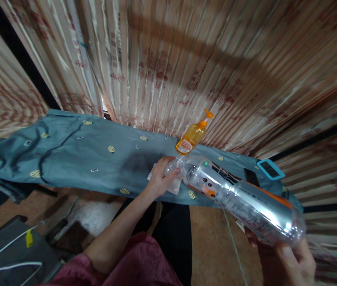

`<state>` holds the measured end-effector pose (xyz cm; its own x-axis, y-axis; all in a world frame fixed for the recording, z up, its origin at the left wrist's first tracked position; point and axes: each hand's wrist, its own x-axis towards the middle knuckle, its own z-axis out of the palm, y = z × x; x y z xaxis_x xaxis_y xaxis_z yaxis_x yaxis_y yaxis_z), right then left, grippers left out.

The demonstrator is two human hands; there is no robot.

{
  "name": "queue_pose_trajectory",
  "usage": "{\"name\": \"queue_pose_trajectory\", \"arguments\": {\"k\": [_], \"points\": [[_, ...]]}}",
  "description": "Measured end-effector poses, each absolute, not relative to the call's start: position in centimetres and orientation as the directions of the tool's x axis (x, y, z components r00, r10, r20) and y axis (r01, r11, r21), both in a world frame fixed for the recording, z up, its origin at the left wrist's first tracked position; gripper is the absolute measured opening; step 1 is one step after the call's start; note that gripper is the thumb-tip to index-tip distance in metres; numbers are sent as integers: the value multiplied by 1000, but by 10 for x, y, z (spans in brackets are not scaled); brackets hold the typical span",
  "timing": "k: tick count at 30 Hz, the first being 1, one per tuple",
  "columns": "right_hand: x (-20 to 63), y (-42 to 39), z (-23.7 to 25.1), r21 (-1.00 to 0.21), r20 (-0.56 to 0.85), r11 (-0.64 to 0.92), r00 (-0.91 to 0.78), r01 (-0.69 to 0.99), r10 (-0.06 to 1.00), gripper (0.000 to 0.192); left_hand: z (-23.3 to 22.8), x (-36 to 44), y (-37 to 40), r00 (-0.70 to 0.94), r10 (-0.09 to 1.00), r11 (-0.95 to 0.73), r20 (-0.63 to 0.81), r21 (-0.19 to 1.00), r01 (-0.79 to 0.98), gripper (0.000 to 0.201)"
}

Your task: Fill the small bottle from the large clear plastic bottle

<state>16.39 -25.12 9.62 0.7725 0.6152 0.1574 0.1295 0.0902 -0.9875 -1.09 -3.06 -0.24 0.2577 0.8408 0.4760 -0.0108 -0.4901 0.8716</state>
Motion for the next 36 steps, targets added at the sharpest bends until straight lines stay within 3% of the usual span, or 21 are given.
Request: {"name": "queue_pose_trajectory", "arguments": {"k": [36], "points": [[163, -252, 95, -985, 170, 89, 755, 148, 634, 74, 0, -12, -31, 259, 851, -474, 456, 881, 7, 40]]}}
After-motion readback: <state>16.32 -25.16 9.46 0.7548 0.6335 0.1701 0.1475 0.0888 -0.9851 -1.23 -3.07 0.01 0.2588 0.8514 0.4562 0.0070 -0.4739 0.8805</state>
